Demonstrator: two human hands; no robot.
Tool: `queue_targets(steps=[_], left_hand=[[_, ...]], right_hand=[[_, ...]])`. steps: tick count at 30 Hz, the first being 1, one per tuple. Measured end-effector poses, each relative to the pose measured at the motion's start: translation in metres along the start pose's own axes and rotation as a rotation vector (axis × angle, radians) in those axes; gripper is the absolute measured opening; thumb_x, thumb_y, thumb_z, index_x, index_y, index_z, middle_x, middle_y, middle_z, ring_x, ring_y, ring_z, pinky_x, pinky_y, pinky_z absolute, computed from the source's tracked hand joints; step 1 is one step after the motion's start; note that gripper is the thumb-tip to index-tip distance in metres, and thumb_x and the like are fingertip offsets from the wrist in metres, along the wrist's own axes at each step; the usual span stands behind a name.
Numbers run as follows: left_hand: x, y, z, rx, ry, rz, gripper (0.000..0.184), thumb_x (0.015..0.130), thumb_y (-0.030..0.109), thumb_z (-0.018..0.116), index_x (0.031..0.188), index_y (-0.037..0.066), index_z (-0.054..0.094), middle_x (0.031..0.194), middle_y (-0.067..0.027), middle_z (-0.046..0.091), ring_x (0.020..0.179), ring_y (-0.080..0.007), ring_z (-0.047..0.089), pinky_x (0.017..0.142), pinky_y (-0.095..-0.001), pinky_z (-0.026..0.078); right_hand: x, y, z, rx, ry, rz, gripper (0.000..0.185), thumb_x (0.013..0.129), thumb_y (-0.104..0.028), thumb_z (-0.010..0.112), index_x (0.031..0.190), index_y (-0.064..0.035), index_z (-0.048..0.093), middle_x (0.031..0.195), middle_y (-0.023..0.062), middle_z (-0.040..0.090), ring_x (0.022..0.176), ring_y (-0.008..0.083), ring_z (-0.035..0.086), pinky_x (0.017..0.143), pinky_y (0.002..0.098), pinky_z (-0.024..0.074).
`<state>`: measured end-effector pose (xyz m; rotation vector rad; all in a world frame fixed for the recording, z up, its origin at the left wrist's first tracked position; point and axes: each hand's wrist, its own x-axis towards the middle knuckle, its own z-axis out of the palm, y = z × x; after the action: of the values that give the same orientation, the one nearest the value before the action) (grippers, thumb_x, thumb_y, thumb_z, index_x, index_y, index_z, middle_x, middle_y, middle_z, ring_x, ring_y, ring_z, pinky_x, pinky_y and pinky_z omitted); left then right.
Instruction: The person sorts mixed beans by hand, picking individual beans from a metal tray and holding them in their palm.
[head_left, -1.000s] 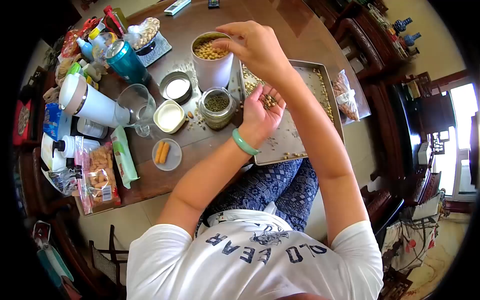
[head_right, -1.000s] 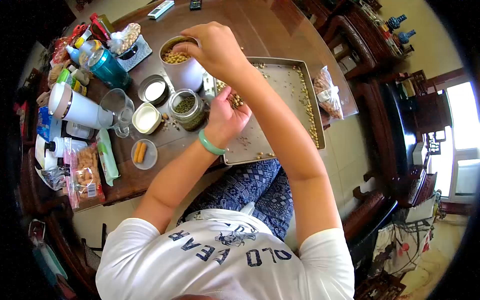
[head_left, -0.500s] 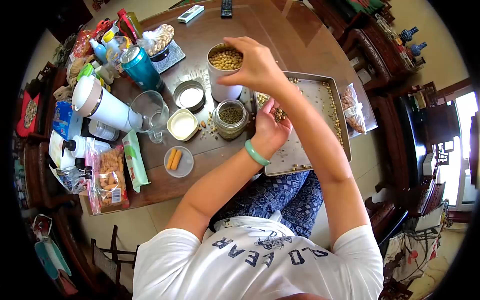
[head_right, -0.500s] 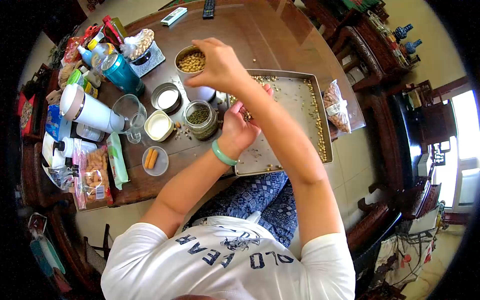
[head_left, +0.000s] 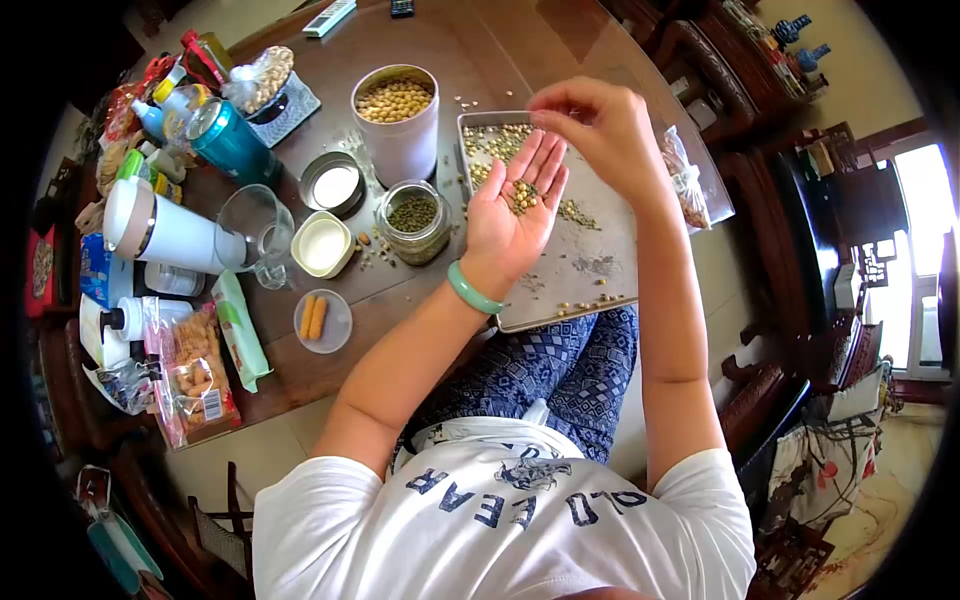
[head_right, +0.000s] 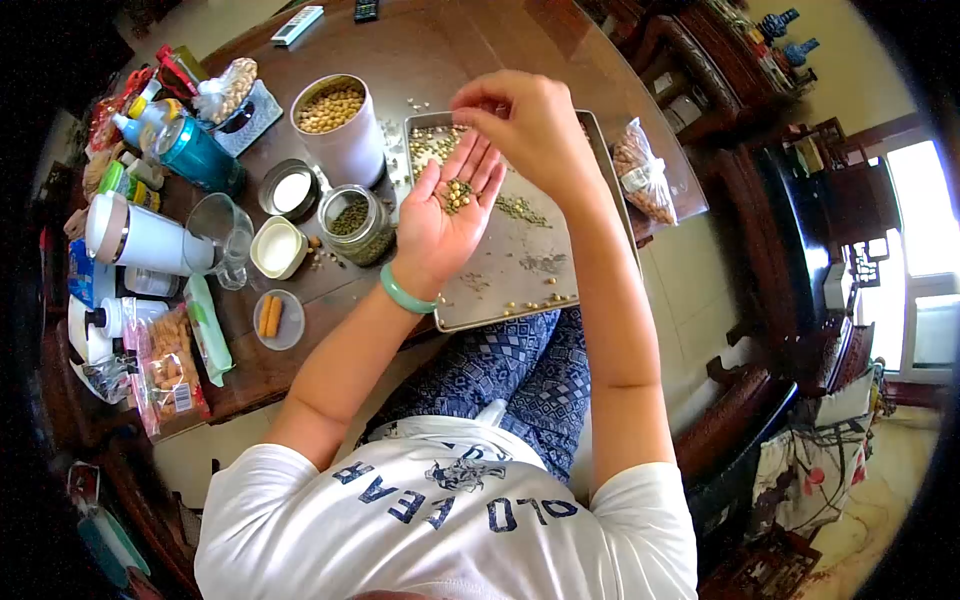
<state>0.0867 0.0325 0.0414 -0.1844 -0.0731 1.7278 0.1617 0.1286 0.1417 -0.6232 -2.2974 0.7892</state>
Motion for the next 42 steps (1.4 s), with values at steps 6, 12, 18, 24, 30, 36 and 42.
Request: queue_targets(steps=[6,12,18,24,30,36,42], left_hand=[[-0.006,0.001,0.001,0.074,-0.112,-0.069,0.054,0.105,0.035,0.024,0.14,-0.003,0.039,0.148,-0.0151,0.038,0.137,-0.0257,0.035,0.115,-0.0395,0.028],[-0.008,0.003,0.004,0.161,-0.094,-0.072,0.054,0.105,0.036,0.02,0.143,0.001,0.037,0.149,-0.0121,0.039,0.137,-0.0231,0.035,0.113,-0.0364,0.029],[-0.008,0.002,0.006,0.213,-0.106,-0.06,0.054,0.105,0.035,0.019,0.144,0.002,0.035,0.148,-0.0114,0.039,0.135,-0.0215,0.037,0.109,-0.0332,0.032],[-0.006,0.003,0.002,0.195,-0.132,-0.046,0.054,0.105,0.032,0.019,0.145,-0.003,0.029,0.151,-0.016,0.032,0.142,-0.0278,0.026,0.119,-0.0401,0.021],[-0.005,0.003,0.0,0.21,-0.16,-0.046,0.055,0.105,0.033,0.018,0.146,-0.002,0.027,0.152,-0.0161,0.032,0.143,-0.0277,0.025,0.119,-0.0404,0.02],[-0.006,0.002,0.001,0.171,-0.157,-0.054,0.056,0.105,0.034,0.017,0.145,-0.003,0.029,0.151,-0.0166,0.033,0.143,-0.0278,0.025,0.119,-0.0402,0.02],[-0.007,0.001,0.003,0.118,-0.13,-0.079,0.056,0.105,0.034,0.017,0.144,-0.003,0.031,0.15,-0.0178,0.034,0.142,-0.0283,0.027,0.119,-0.0401,0.021]], right_hand=[[-0.057,-0.009,0.0,-0.08,-0.154,-0.001,0.021,0.076,-0.005,0.073,0.096,-0.0018,0.071,0.083,0.0091,0.069,0.069,0.0189,0.063,0.062,0.0287,0.0487],[-0.066,-0.008,0.013,-0.128,-0.145,-0.053,0.038,0.071,-0.007,0.077,0.108,-0.0068,0.069,0.094,0.0131,0.064,0.074,0.0267,0.062,0.067,0.0351,0.0509],[-0.067,-0.011,0.019,-0.104,-0.155,-0.042,0.028,0.075,-0.011,0.071,0.101,-0.0033,0.066,0.093,0.0169,0.062,0.082,0.0361,0.06,0.072,0.0426,0.0499],[-0.067,-0.013,0.021,-0.125,-0.172,-0.045,0.023,0.077,-0.009,0.068,0.099,-0.003,0.064,0.093,0.0168,0.062,0.082,0.0374,0.061,0.071,0.044,0.0496],[-0.069,-0.011,0.023,-0.145,-0.178,-0.076,0.019,0.078,-0.008,0.067,0.096,-0.0017,0.063,0.092,0.0166,0.061,0.079,0.0381,0.061,0.07,0.0443,0.0499],[-0.069,-0.012,0.023,-0.175,-0.181,-0.11,0.015,0.08,-0.005,0.065,0.094,-0.0019,0.063,0.091,0.016,0.061,0.079,0.0374,0.061,0.069,0.0438,0.0506],[-0.07,-0.013,0.024,-0.205,-0.177,-0.116,0.013,0.08,-0.004,0.064,0.093,-0.002,0.063,0.09,0.0162,0.061,0.079,0.0373,0.062,0.068,0.043,0.0512]])
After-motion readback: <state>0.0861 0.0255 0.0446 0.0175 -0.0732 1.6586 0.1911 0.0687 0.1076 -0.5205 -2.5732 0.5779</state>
